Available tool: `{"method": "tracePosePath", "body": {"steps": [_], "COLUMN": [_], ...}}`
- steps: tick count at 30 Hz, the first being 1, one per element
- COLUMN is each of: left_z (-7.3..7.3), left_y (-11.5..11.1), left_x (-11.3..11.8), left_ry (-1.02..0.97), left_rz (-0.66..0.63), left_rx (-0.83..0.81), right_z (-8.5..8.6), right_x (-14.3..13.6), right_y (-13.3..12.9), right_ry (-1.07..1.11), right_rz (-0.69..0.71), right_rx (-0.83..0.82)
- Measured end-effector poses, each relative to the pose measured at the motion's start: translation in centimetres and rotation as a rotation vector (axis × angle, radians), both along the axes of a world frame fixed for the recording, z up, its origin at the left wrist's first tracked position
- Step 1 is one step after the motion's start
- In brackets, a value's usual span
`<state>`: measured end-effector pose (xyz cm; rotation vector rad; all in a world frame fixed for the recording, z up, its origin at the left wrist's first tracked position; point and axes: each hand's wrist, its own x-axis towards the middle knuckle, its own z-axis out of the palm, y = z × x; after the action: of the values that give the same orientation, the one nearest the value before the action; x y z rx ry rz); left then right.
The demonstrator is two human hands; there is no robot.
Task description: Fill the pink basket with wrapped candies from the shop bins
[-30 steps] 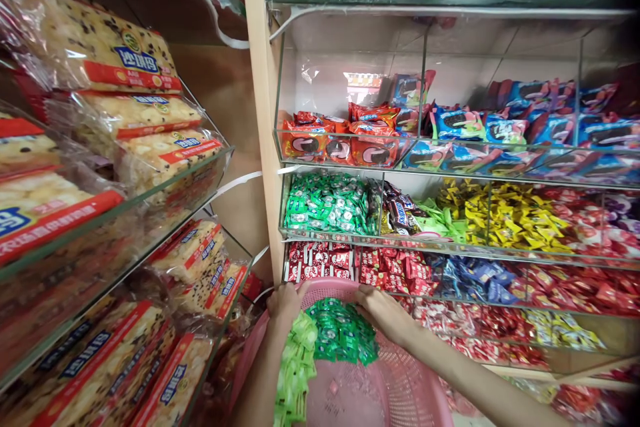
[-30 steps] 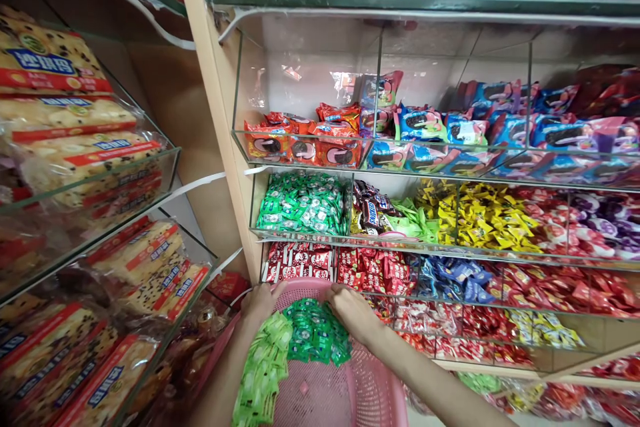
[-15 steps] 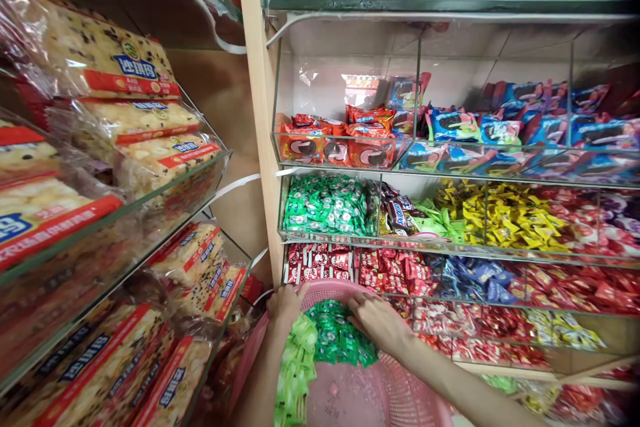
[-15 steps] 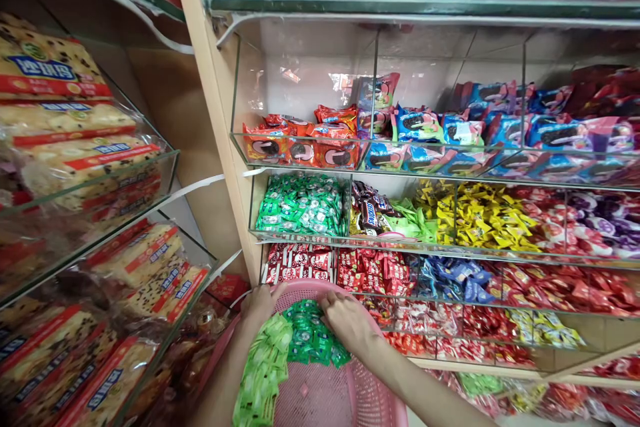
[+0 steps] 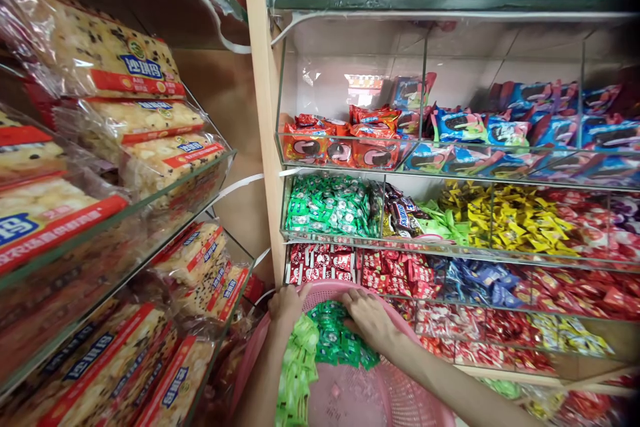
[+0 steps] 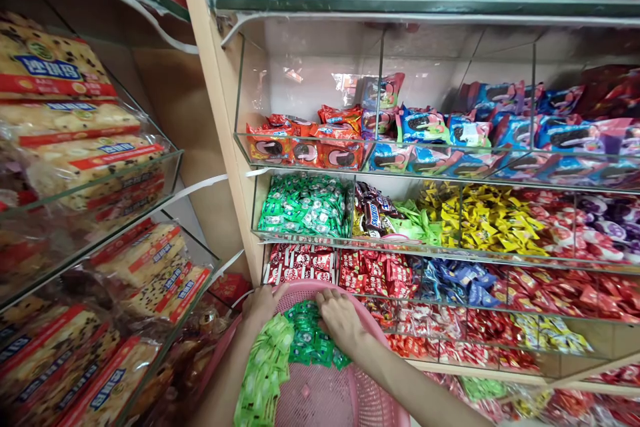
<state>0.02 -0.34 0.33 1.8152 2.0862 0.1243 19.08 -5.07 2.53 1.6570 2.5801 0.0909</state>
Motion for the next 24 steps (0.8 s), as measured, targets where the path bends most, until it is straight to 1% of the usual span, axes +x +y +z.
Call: {"method": "tracePosePath", "body": {"steps": [3,6,10,13,17,20,24], "left_z": [0.0,0.0,0.0,0.0,0.1,0.2,0.2], "left_y": [0.0,0.0,0.0,0.0,-0.1,-0.1,0.0], "left_x": [0.0,0.0,0.0,-0.1,-0.1,0.0,0.1], "left_ry": [0.002,0.01,0.014,0.016,0.016,0.019,0.025], "left_rz": [-0.002,0.001,-0.001,-0.006,-0.004,-0.002,-0.002], "left_rx": [-0.002,0.001,0.009,0.009,-0.002,-0.012,-0.014], "right_z": [0.2,-0.1,-1.3,-2.0,-2.0,-2.0,-3.2], "right_x": [-0.1,-0.3,-0.1,0.1,-0.1,-0.3,0.2], "right_y": [-0.1,-0.3,-0.5,-0.6,-0.7,-0.9,-0.9], "right_ry": [0.017,0.046,0.101,0.123,0.105,0.096,0.118], "right_rz": [0.007,0.049,0.094,0.113,0.112,0.106,0.089], "right_rx": [-0.013,0.008,0.081,0.079,0.056,0.094,0.144]}}
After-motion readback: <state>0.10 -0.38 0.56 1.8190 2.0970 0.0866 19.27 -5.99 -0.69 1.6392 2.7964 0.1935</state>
